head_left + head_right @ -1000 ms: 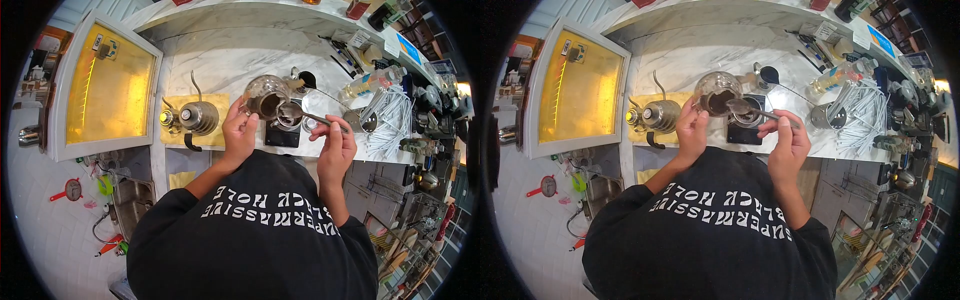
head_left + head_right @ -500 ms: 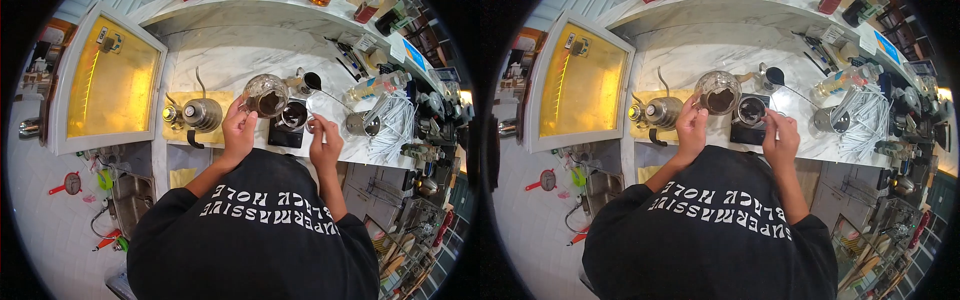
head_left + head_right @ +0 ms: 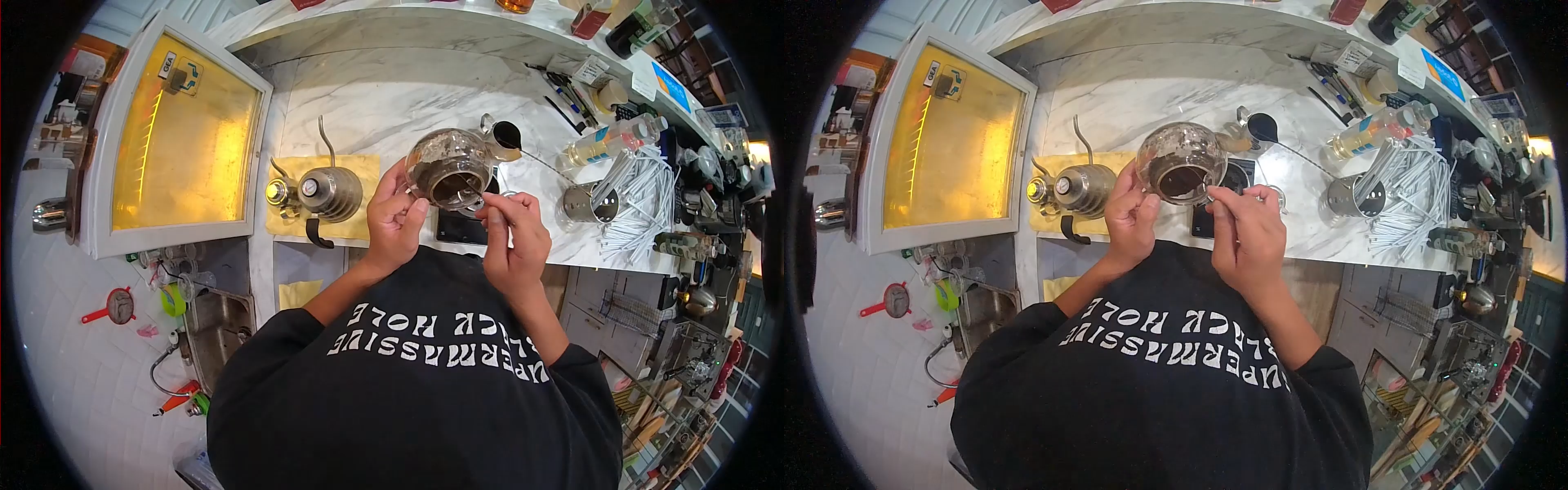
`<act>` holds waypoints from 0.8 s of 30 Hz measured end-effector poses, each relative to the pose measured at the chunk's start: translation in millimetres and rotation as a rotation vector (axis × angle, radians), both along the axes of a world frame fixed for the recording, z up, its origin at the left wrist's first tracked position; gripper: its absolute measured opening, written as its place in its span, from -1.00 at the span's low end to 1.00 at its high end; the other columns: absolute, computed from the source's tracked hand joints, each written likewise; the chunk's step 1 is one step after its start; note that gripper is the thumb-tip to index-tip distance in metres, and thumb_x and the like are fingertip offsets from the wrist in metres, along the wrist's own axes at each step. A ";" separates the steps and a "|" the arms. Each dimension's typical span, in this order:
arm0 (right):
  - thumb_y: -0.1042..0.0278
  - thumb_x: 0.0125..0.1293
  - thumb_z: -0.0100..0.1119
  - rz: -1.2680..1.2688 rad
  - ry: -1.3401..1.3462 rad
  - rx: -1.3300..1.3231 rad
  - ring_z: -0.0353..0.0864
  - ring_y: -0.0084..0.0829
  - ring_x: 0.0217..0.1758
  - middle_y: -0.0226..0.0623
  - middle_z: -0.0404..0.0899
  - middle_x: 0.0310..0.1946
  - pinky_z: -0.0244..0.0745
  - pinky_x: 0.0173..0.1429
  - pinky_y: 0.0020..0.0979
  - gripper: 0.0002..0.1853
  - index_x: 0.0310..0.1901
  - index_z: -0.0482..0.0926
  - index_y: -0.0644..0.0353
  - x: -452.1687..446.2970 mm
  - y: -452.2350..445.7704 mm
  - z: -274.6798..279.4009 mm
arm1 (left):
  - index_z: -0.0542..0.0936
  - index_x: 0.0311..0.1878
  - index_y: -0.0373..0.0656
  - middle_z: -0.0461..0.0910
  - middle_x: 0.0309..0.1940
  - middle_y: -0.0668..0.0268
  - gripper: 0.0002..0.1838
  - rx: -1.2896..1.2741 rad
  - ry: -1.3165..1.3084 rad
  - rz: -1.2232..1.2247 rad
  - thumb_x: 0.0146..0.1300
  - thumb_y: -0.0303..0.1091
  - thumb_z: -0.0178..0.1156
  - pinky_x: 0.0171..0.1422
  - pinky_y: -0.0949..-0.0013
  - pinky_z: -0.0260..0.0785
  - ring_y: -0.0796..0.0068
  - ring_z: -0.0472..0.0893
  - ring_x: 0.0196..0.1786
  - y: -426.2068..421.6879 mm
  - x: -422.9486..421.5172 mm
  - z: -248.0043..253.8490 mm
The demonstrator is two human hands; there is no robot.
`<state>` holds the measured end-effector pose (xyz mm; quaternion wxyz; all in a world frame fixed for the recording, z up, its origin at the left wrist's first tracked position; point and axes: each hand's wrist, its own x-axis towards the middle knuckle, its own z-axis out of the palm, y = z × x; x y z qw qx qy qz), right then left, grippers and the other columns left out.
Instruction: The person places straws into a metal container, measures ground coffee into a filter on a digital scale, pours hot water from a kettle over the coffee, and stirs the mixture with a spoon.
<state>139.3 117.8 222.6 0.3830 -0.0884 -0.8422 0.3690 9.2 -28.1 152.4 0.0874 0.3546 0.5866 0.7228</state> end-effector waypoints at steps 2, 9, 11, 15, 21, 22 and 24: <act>0.66 0.34 0.25 0.013 -0.029 0.059 0.60 -0.41 -0.49 -0.40 0.70 -0.46 0.44 0.01 -0.24 -0.77 -0.01 0.68 0.23 -1.3 -2.1 -0.7 | 0.55 -0.38 -0.51 0.32 0.47 -0.22 -0.74 0.006 0.019 0.007 0.44 -0.50 0.17 0.45 0.18 0.35 0.04 0.48 0.45 -2.2 0.5 1.7; 0.61 0.45 0.17 0.017 -0.034 -0.260 0.63 -0.47 -0.45 -0.32 0.72 -0.42 0.50 -0.09 -0.34 -0.83 0.00 0.66 0.29 0.5 -11.5 -7.0 | 0.60 -0.34 -0.52 0.33 0.46 -0.23 -0.74 0.034 -0.050 0.004 0.42 -0.48 0.20 0.47 0.18 0.32 0.06 0.46 0.46 1.1 4.9 5.3; 0.56 0.51 0.13 -0.037 -0.061 -0.470 0.64 -0.51 -0.42 -0.28 0.74 -0.38 0.52 -0.16 -0.42 -0.84 0.01 0.65 0.35 2.4 -13.5 -6.4 | 0.62 -0.32 -0.52 0.33 0.46 -0.22 -0.75 0.025 -0.037 0.007 0.43 -0.47 0.20 0.48 0.18 0.31 0.06 0.45 0.46 0.5 3.7 1.3; 0.45 0.62 0.03 -0.035 0.016 -0.711 0.63 -0.55 -0.36 -0.22 0.74 -0.34 0.54 -0.20 -0.50 -0.78 0.08 0.60 0.40 4.0 -8.8 2.8 | 0.64 -0.30 -0.50 0.34 0.46 -0.21 -0.76 -0.007 -0.062 0.033 0.43 -0.47 0.19 0.48 0.18 0.30 0.08 0.46 0.44 2.0 3.4 0.3; 0.38 0.65 -0.01 -0.073 0.062 -0.807 0.63 -0.52 -0.35 -0.18 0.73 -0.33 0.54 -0.16 -0.47 -0.74 0.09 0.58 0.42 8.7 -1.0 6.2 | 0.66 -0.06 -0.52 0.40 0.47 -0.09 -0.74 -0.116 -0.046 0.096 0.45 -0.46 0.13 0.29 0.35 0.39 0.35 0.54 0.28 2.5 3.3 -4.7; 0.38 0.66 -0.01 -0.082 0.072 -0.824 0.63 -0.51 -0.35 -0.17 0.73 -0.33 0.54 -0.16 -0.47 -0.73 0.09 0.58 0.42 10.7 1.5 6.7 | 0.66 -0.13 -0.51 0.42 0.47 -0.09 -0.76 -0.141 -0.045 0.114 0.46 -0.45 0.13 0.22 0.38 0.41 0.40 0.56 0.22 2.1 3.4 -3.9; 0.37 0.66 -0.01 -0.120 0.097 -0.808 0.63 -0.50 -0.35 -0.18 0.72 -0.34 0.53 -0.15 -0.47 -0.73 0.09 0.58 0.42 15.6 7.8 6.5 | 0.63 -0.26 -0.46 0.45 0.45 -0.07 -0.75 -0.146 -0.115 0.150 0.47 -0.43 0.15 0.09 0.43 0.39 0.50 0.55 0.09 2.2 3.2 -3.6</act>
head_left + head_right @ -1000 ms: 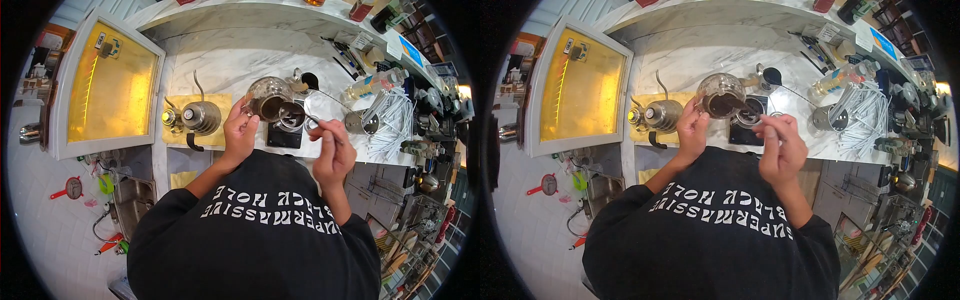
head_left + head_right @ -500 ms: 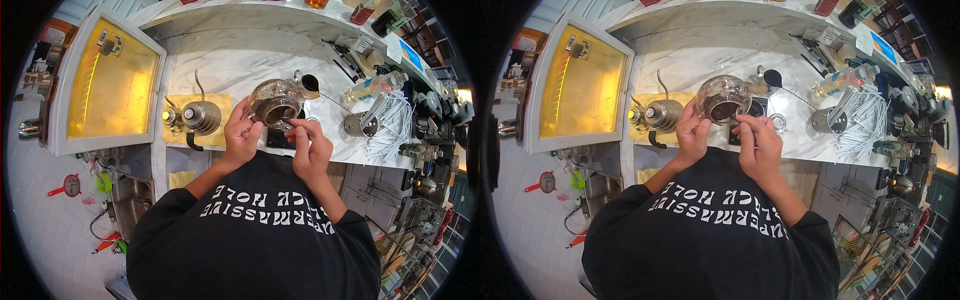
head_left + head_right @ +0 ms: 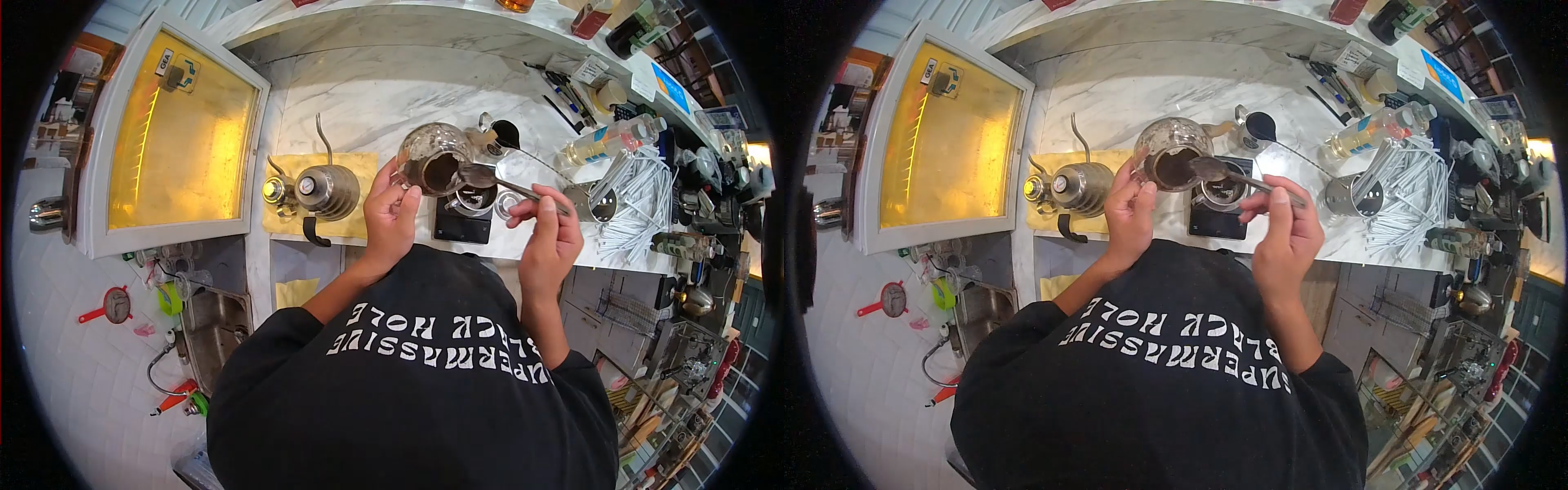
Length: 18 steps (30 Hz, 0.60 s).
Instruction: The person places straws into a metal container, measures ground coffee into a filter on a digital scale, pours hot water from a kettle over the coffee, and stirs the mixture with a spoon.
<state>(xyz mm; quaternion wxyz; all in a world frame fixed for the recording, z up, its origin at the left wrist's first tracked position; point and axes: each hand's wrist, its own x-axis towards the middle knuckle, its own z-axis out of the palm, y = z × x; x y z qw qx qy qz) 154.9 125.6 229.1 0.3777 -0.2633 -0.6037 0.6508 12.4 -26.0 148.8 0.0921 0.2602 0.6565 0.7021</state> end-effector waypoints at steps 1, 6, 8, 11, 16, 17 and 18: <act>0.37 0.66 -0.02 -0.023 0.003 0.007 0.63 -0.50 -0.36 -0.18 0.72 -0.34 0.53 -0.15 -0.47 -0.73 0.09 0.58 0.42 3.0 3.7 -0.4 | 0.61 -0.33 -0.44 0.46 0.45 -0.06 -0.73 -0.001 -0.035 0.020 0.47 -0.42 0.15 0.02 0.45 0.38 0.55 0.55 0.03 0.0 0.1 -0.1; 0.41 0.64 0.00 -0.098 -0.084 0.092 0.64 -0.50 -0.34 -0.17 0.72 -0.33 0.54 -0.15 -0.46 -0.76 0.09 0.59 0.41 9.1 15.4 -30.2 | 0.55 -0.42 -0.41 0.48 0.44 -0.03 -0.68 -0.042 -0.056 0.044 0.48 -0.39 0.17 -0.06 0.49 0.35 0.61 0.54 -0.04 -2.5 -6.5 -8.2; 0.44 0.62 0.03 -0.089 -0.136 0.136 0.64 -0.51 -0.33 -0.16 0.73 -0.33 0.54 -0.15 -0.47 -0.78 0.08 0.60 0.40 5.5 14.4 -56.2 | 0.59 -0.36 -0.42 0.48 0.43 -0.01 -0.71 -0.044 -0.052 0.034 0.48 -0.39 0.19 -0.08 0.48 0.36 0.61 0.54 -0.06 -1.5 -8.2 -15.3; 0.57 0.51 0.13 0.075 -0.344 0.851 0.63 -0.41 -0.33 -0.23 0.77 -0.33 0.52 -0.16 -0.43 -0.80 0.07 0.66 0.28 3.9 22.3 -80.0 | 0.65 -0.28 -0.44 0.48 0.41 0.01 -0.75 -0.048 -0.095 0.006 0.47 -0.40 0.23 -0.11 0.46 0.38 0.58 0.54 -0.07 -1.9 -9.3 -19.9; 0.65 0.43 0.16 -0.047 -0.239 0.752 0.62 -0.41 -0.38 -0.24 0.77 -0.33 0.48 -0.11 -0.38 -0.76 0.08 0.66 0.29 5.6 18.8 -46.6 | 0.56 -0.43 -0.41 0.50 0.39 0.00 -0.67 -0.049 -0.048 0.034 0.47 -0.39 0.24 -0.13 0.49 0.37 0.63 0.52 -0.11 -3.3 -10.1 -24.6; 0.63 0.46 0.14 -0.051 -0.174 0.628 0.62 -0.45 -0.35 -0.23 0.77 -0.33 0.50 -0.11 -0.41 -0.77 0.08 0.65 0.31 4.4 15.5 -35.5 | 0.56 -0.43 -0.41 0.50 0.39 0.00 -0.67 -0.048 -0.055 0.035 0.47 -0.38 0.24 -0.14 0.51 0.36 0.64 0.52 -0.12 -3.6 -10.2 -25.8; 0.62 0.49 0.11 -0.058 -0.110 0.503 0.63 -0.49 -0.33 -0.22 0.77 -0.33 0.52 -0.12 -0.45 -0.78 0.09 0.65 0.33 3.1 11.8 -24.7 | 0.56 -0.42 -0.42 0.49 0.39 0.00 -0.67 -0.048 -0.060 0.033 0.47 -0.38 0.24 -0.15 0.52 0.36 0.65 0.52 -0.13 -3.7 -10.4 -26.1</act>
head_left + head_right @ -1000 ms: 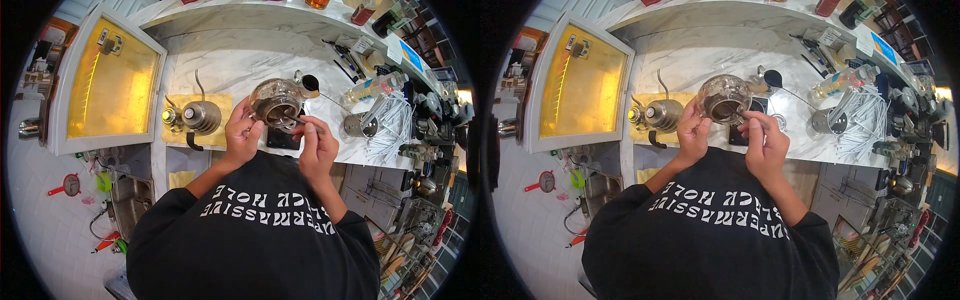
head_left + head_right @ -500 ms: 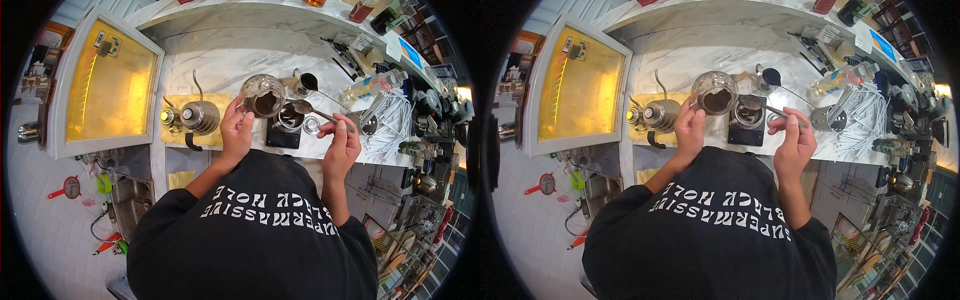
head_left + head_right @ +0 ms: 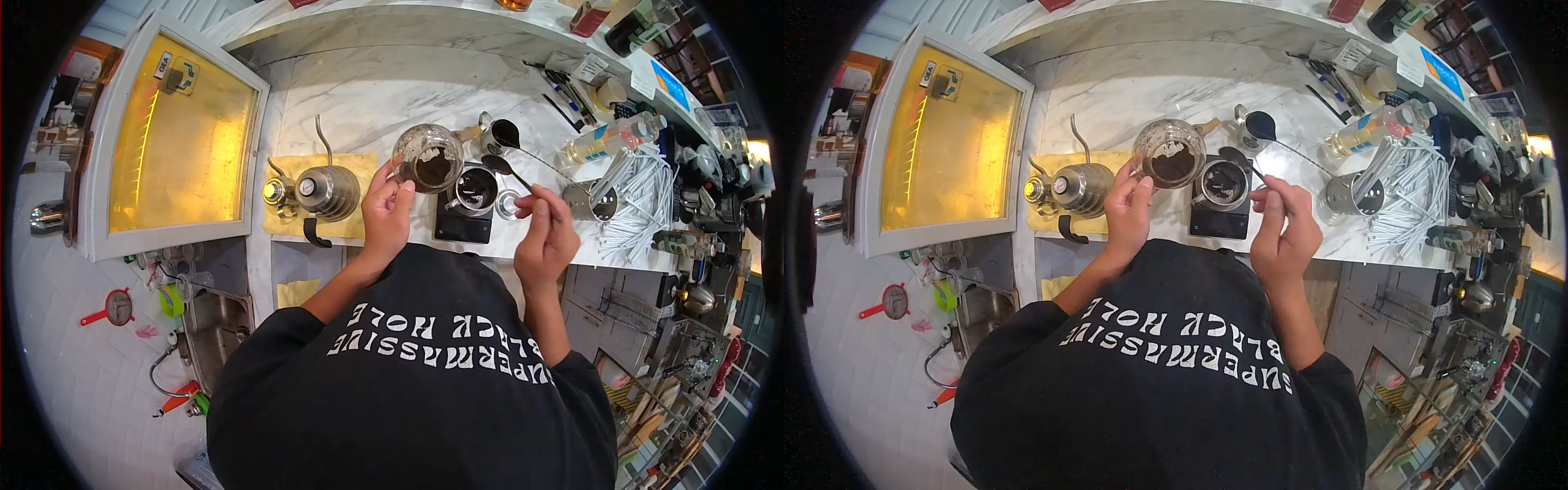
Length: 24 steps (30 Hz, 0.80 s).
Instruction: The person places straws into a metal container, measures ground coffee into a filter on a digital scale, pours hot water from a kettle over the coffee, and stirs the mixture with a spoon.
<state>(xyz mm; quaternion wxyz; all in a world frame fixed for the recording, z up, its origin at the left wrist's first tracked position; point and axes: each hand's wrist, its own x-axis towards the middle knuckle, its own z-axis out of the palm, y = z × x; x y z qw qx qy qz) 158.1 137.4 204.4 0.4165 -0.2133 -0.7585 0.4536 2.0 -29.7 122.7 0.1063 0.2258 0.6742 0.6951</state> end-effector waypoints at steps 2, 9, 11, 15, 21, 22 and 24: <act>0.54 0.57 0.05 0.034 0.098 -0.176 0.67 -0.59 -0.25 -0.19 0.76 -0.32 0.57 -0.13 -0.53 -0.78 0.11 0.62 0.39 -7.0 -8.2 21.6 | 0.57 -0.42 -0.43 0.49 0.39 -0.01 -0.66 0.002 -0.035 -0.014 0.47 -0.38 0.23 -0.17 0.55 0.36 0.66 0.52 -0.14 1.3 1.3 1.9; 0.52 0.49 0.19 0.203 -0.165 -0.301 0.71 -0.57 -0.30 -0.26 0.77 -0.33 0.57 -0.20 -0.51 -0.75 0.15 0.63 0.29 -44.9 -15.3 5.8 | 0.56 -0.42 -0.42 0.48 0.39 -0.02 -0.66 0.064 -0.101 -0.056 0.49 -0.38 0.22 -0.18 0.53 0.39 0.69 0.53 -0.18 7.0 7.4 16.5; 0.51 0.45 0.24 0.209 -0.203 -0.263 0.72 -0.58 -0.28 -0.27 0.78 -0.32 0.57 -0.15 -0.49 -0.69 0.19 0.61 0.24 -44.8 -13.8 -1.3 | 0.57 -0.40 -0.42 0.48 0.39 -0.02 -0.67 0.067 -0.122 -0.048 0.50 -0.38 0.21 -0.17 0.52 0.41 0.70 0.54 -0.18 7.2 5.4 13.2; 0.50 0.44 0.26 0.160 -0.166 -0.227 0.71 -0.58 -0.29 -0.27 0.77 -0.32 0.57 -0.12 -0.47 -0.64 0.23 0.57 0.27 -34.7 -9.6 -13.0 | 0.66 -0.22 -0.42 0.56 0.29 0.04 -0.70 0.087 -0.195 -0.007 0.53 -0.32 0.20 -0.11 0.51 0.46 0.67 0.59 -0.13 5.7 -0.7 -9.2; 0.42 0.50 0.19 -0.001 -0.157 -0.474 0.67 -0.56 -0.29 -0.26 0.74 -0.30 0.51 -0.13 -0.49 -0.65 0.25 0.54 0.31 10.2 22.2 -53.4 | 0.65 -0.01 -0.33 0.69 -0.25 0.32 -0.65 0.101 -0.502 0.062 0.59 -0.16 0.16 -0.02 0.44 0.58 0.57 0.66 -0.21 32.2 -32.7 -65.0; 0.41 0.51 0.18 -0.024 -0.159 -0.513 0.66 -0.56 -0.29 -0.26 0.74 -0.30 0.50 -0.13 -0.49 -0.65 0.25 0.54 0.32 16.6 29.7 -62.8 | 0.64 -0.05 -0.32 0.67 -0.26 0.32 -0.65 0.073 -0.527 0.051 0.59 -0.16 0.16 -0.03 0.44 0.58 0.57 0.66 -0.23 33.4 -41.0 -85.3; 0.36 0.58 0.13 -0.071 -0.213 -0.539 0.64 -0.57 -0.31 -0.22 0.74 -0.27 0.52 -0.13 -0.49 -0.66 0.26 0.52 0.33 25.1 39.8 -76.4 | 0.63 -0.13 -0.30 0.65 -0.30 0.33 -0.65 0.023 -0.553 0.048 0.59 -0.14 0.15 -0.05 0.43 0.58 0.55 0.65 -0.26 39.6 -51.4 -115.5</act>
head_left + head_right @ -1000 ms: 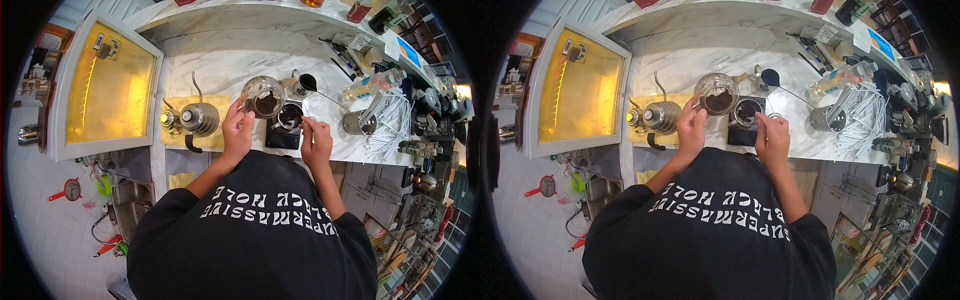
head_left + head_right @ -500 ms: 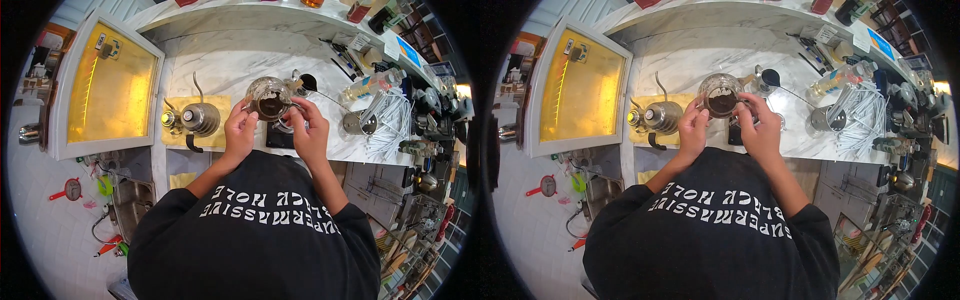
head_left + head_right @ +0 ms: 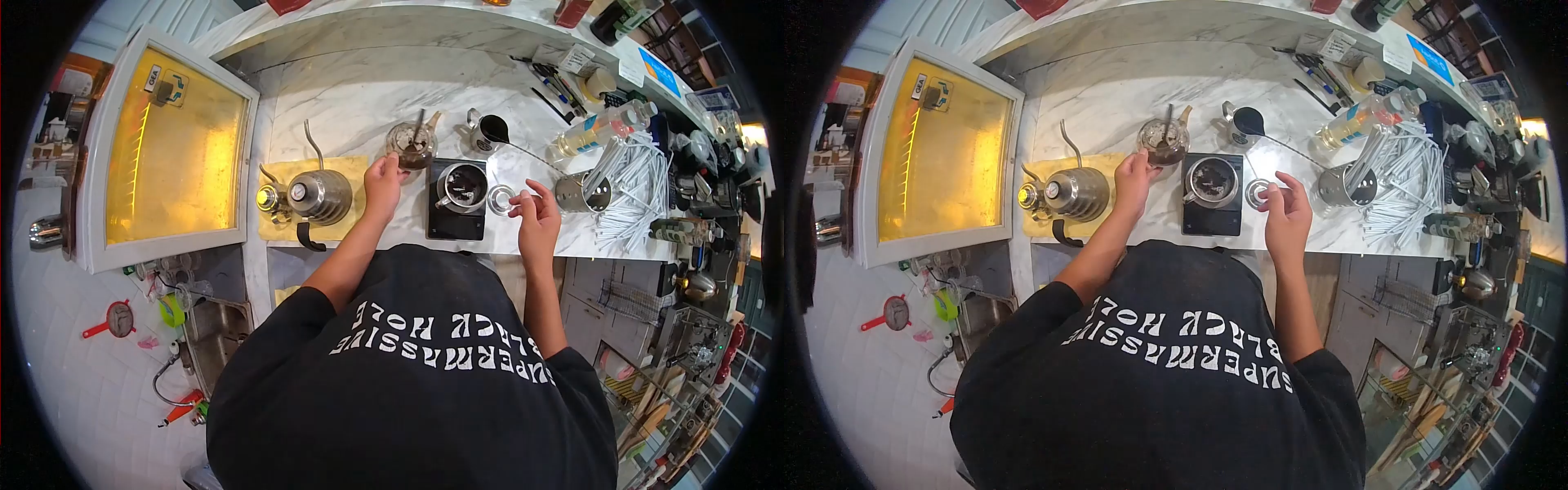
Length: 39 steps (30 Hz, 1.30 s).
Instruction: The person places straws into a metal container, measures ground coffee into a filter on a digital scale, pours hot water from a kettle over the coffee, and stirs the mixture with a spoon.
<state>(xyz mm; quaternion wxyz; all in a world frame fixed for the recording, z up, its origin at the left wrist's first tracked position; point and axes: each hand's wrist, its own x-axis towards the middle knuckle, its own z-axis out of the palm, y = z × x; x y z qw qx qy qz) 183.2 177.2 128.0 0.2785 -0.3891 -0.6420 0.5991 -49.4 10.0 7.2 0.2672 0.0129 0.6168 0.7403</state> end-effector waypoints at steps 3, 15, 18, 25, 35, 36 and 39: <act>0.36 0.57 0.14 0.000 -0.007 0.024 0.64 -0.57 -0.31 -0.21 0.74 -0.26 0.52 -0.13 -0.49 -0.65 0.27 0.52 0.34 3.3 2.5 -1.7 | 0.61 -0.20 -0.27 0.61 -0.34 0.34 -0.64 -0.060 -0.015 0.020 0.59 -0.13 0.15 -0.11 0.42 0.58 0.54 0.64 -0.28 11.1 -6.7 -17.1; 0.37 0.54 0.17 -0.006 -0.019 -0.071 0.62 -0.56 -0.27 -0.23 0.71 -0.23 0.52 -0.13 -0.48 -0.65 0.25 0.52 0.34 18.1 -27.5 -19.3 | 0.57 -0.19 -0.27 0.63 -0.27 0.25 -0.64 -0.256 0.067 0.000 0.58 -0.12 0.13 -0.10 0.31 0.59 0.45 0.64 -0.23 30.4 -34.0 -29.8; 0.37 0.54 0.17 -0.023 -0.039 -0.078 0.63 -0.55 -0.27 -0.22 0.71 -0.23 0.52 -0.13 -0.48 -0.65 0.25 0.52 0.33 26.7 -38.5 -20.5 | 0.64 -0.20 -0.31 0.70 -0.37 0.05 -0.55 -0.441 0.269 0.008 0.47 0.00 0.21 -0.12 0.14 0.50 0.17 0.70 -0.27 34.7 -51.9 -55.7; 0.38 0.54 0.15 -0.037 -0.068 -0.069 0.64 -0.57 -0.30 -0.22 0.73 -0.25 0.55 -0.10 -0.48 -0.65 0.27 0.52 0.30 47.7 -57.9 -22.2 | 0.71 -0.19 -0.22 0.73 -0.26 -0.05 -0.54 -0.789 0.597 -0.094 0.36 0.08 0.27 0.03 0.03 0.51 -0.08 0.71 -0.09 35.5 -56.8 -15.3; 0.38 0.54 0.15 0.033 -0.048 -0.083 0.62 -0.57 -0.28 -0.25 0.71 -0.24 0.52 -0.10 -0.48 -0.65 0.26 0.52 0.32 77.4 -66.1 -19.8 | 0.55 0.17 -0.26 0.63 0.09 0.10 -0.54 -0.608 0.530 0.082 0.35 -0.17 0.38 0.12 0.19 0.51 0.30 0.70 -0.08 -94.2 88.4 11.5; 0.38 0.53 0.16 0.047 -0.040 -0.087 0.62 -0.56 -0.28 -0.24 0.71 -0.24 0.52 -0.10 -0.47 -0.64 0.26 0.52 0.33 80.6 -69.0 -19.9 | 0.55 0.16 -0.25 0.63 0.09 0.11 -0.56 -0.621 0.505 0.065 0.36 -0.19 0.38 0.12 0.19 0.51 0.29 0.69 -0.08 -115.9 107.4 7.9; 0.38 0.53 0.16 0.118 -0.062 -0.101 0.62 -0.56 -0.26 -0.25 0.70 -0.24 0.52 -0.09 -0.47 -0.65 0.26 0.53 0.33 90.3 -77.6 -27.3 | 0.57 0.15 -0.23 0.60 0.09 0.13 -0.61 -0.669 0.433 0.031 0.37 -0.23 0.36 0.11 0.21 0.52 0.28 0.69 -0.07 -173.3 154.6 -0.7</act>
